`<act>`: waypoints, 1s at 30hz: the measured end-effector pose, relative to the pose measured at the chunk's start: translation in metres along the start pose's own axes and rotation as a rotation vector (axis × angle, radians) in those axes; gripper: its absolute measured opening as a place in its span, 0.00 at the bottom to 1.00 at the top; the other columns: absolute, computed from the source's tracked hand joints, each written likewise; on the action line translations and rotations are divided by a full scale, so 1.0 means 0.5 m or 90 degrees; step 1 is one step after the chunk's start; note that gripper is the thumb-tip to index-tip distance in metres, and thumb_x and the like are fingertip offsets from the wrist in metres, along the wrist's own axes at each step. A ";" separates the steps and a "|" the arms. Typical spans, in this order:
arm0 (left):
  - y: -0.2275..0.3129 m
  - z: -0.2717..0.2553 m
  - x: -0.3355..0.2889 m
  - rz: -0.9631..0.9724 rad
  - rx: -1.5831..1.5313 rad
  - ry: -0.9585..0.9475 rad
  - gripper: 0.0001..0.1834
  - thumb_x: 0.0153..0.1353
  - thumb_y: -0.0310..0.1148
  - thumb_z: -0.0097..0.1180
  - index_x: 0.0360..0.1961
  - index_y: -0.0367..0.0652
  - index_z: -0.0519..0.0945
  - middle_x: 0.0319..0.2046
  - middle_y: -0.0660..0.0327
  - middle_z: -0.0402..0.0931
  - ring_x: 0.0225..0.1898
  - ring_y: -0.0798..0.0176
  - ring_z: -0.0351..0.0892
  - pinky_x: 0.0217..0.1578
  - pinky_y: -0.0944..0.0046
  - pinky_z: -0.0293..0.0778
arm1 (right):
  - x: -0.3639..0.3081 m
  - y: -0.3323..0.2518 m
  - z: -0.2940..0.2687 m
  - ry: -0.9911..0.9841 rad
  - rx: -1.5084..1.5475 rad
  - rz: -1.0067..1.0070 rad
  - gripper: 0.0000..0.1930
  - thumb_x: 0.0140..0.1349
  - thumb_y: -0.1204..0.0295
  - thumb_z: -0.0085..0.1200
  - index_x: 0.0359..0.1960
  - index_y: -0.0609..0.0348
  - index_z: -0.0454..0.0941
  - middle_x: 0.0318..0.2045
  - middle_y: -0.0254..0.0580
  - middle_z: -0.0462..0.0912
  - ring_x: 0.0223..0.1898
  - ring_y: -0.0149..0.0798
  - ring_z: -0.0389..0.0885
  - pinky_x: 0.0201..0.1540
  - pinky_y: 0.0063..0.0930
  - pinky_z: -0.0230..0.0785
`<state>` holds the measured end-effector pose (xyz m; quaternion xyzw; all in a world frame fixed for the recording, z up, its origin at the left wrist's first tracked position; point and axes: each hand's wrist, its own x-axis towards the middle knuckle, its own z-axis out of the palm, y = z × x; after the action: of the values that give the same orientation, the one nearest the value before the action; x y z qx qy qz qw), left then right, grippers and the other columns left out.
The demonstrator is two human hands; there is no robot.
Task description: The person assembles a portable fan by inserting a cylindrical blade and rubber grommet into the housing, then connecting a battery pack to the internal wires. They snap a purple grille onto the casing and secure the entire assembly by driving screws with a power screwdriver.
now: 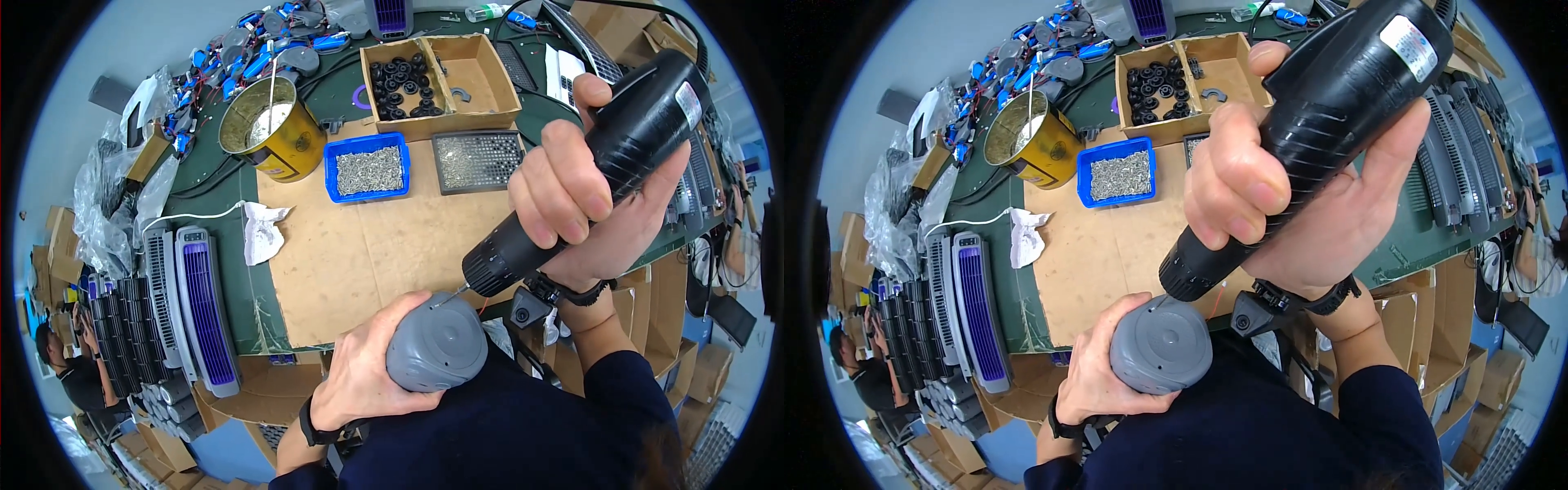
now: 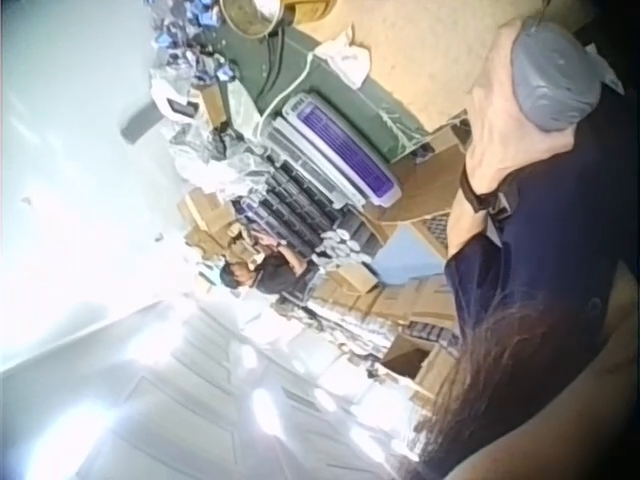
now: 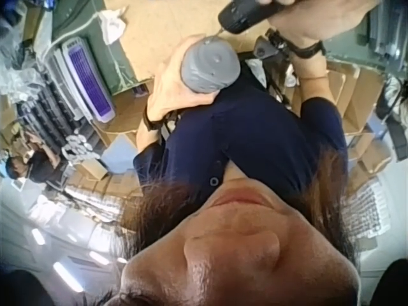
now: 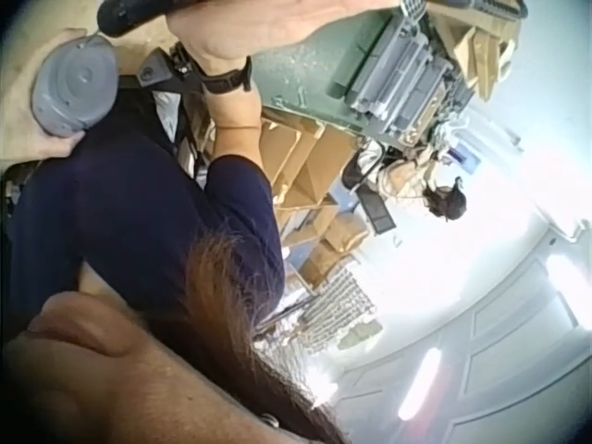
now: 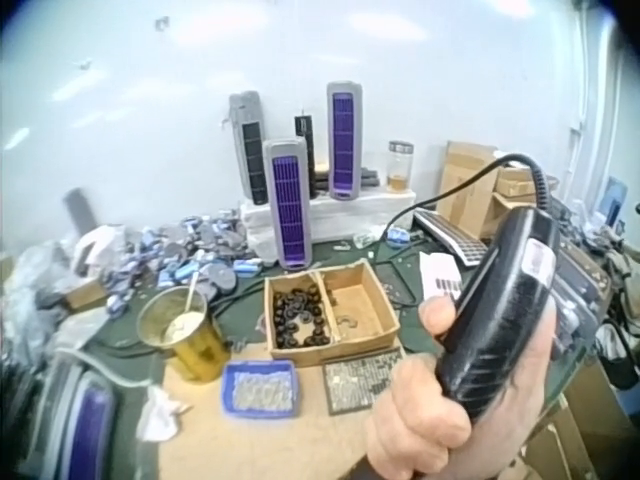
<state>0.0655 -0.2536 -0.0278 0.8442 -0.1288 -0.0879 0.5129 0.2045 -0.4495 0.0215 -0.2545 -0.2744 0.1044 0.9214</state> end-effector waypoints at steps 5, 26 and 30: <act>-0.002 0.002 -0.001 0.014 0.017 0.003 0.54 0.30 0.35 0.79 0.63 0.40 0.64 0.46 0.51 0.81 0.46 0.50 0.85 0.47 0.57 0.79 | -0.003 0.008 0.001 -0.008 -0.012 0.002 0.37 0.69 0.36 0.28 0.61 0.56 0.61 0.19 0.26 0.69 0.16 0.25 0.68 0.21 0.23 0.66; -0.002 0.003 0.004 0.033 0.022 -0.007 0.55 0.28 0.34 0.78 0.63 0.40 0.64 0.47 0.49 0.81 0.46 0.48 0.84 0.48 0.57 0.79 | -0.002 0.008 -0.005 -0.026 -0.010 -0.003 0.34 0.70 0.38 0.31 0.60 0.56 0.60 0.19 0.26 0.69 0.16 0.24 0.68 0.20 0.23 0.68; -0.002 0.003 0.003 0.033 0.021 -0.007 0.54 0.29 0.34 0.78 0.62 0.40 0.64 0.47 0.49 0.80 0.47 0.48 0.84 0.48 0.57 0.79 | -0.004 0.007 -0.007 -0.019 -0.006 -0.002 0.34 0.70 0.38 0.30 0.60 0.56 0.60 0.19 0.26 0.69 0.16 0.25 0.68 0.21 0.23 0.68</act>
<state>0.0664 -0.2550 -0.0293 0.8486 -0.1547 -0.0767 0.5000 0.2047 -0.4487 0.0163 -0.2564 -0.2891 0.1053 0.9163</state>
